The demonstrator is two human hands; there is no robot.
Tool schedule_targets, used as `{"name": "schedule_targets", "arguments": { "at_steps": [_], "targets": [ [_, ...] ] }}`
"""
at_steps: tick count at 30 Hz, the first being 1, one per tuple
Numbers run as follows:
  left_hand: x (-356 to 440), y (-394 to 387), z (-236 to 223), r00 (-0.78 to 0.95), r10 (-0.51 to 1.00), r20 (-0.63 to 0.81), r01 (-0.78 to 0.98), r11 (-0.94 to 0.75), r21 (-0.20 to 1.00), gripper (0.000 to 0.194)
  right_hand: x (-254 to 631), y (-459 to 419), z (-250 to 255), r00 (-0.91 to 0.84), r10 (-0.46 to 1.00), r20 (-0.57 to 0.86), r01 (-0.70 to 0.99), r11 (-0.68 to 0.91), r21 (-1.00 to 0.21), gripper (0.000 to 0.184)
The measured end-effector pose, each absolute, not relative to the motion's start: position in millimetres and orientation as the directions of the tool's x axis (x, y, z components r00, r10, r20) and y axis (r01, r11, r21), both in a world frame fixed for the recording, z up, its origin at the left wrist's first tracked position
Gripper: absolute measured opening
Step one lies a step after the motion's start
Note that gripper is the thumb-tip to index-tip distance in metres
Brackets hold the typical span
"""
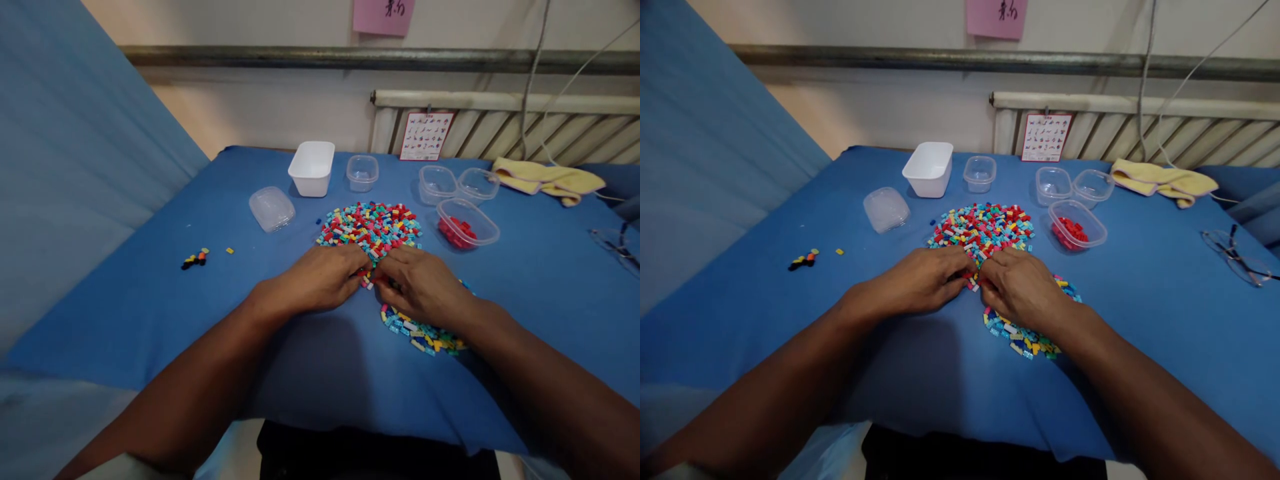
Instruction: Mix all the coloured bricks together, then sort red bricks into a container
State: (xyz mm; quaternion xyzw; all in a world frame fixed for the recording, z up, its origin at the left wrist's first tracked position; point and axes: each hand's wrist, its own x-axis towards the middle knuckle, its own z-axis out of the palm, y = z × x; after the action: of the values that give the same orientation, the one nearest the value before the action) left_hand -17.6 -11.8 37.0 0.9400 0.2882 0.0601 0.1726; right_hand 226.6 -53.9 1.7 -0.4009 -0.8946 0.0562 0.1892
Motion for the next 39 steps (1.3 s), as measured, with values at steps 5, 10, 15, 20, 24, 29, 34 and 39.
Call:
{"name": "schedule_targets", "arguments": {
  "at_steps": [5, 10, 15, 20, 24, 29, 34, 39],
  "targets": [
    [-16, -12, 31, 0.790, 0.611, 0.051, 0.501, -0.692, 0.519, 0.026, 238, -55, 9, -0.482, 0.747, 0.458, 0.708, 0.640, -0.299, 0.009],
    [-15, -14, 32, 0.806, 0.585, 0.090, 0.449, -0.704, 0.549, 0.021, 296, -46, 21, -0.149, 0.773, 0.617, 0.863, 0.407, -0.301, 0.010],
    [-10, -22, 33, 0.864, 0.481, 0.150, 0.308, -0.740, 0.599, 0.023, 353, -30, 9, 0.076, 0.772, 0.631, 0.951, 0.134, -0.278, 0.009],
    [-2, -28, 27, 0.827, 0.557, 0.077, 0.320, -0.579, 0.750, 0.025, 361, -23, -4, 0.048, 0.790, 0.611, 0.953, 0.146, -0.264, 0.016],
    [8, -31, 22, 0.686, 0.725, -0.061, 0.235, -0.142, 0.962, 0.020, 334, -36, 7, -0.017, 0.752, 0.659, 0.919, 0.271, -0.286, 0.021],
    [14, -29, 21, 0.601, 0.778, -0.181, 0.166, 0.101, 0.981, 0.028, 277, -62, 18, -0.440, 0.696, 0.567, 0.623, 0.692, -0.365, 0.023],
    [16, -28, 20, 0.577, 0.790, -0.210, 0.100, 0.186, 0.977, 0.038, 254, -69, 16, -0.533, 0.657, 0.533, 0.516, 0.751, -0.411, 0.020],
    [18, -30, 14, 0.575, 0.792, -0.206, 0.090, 0.189, 0.978, 0.033, 256, -67, 13, -0.534, 0.654, 0.535, 0.519, 0.754, -0.403, 0.010]
  ]
}}
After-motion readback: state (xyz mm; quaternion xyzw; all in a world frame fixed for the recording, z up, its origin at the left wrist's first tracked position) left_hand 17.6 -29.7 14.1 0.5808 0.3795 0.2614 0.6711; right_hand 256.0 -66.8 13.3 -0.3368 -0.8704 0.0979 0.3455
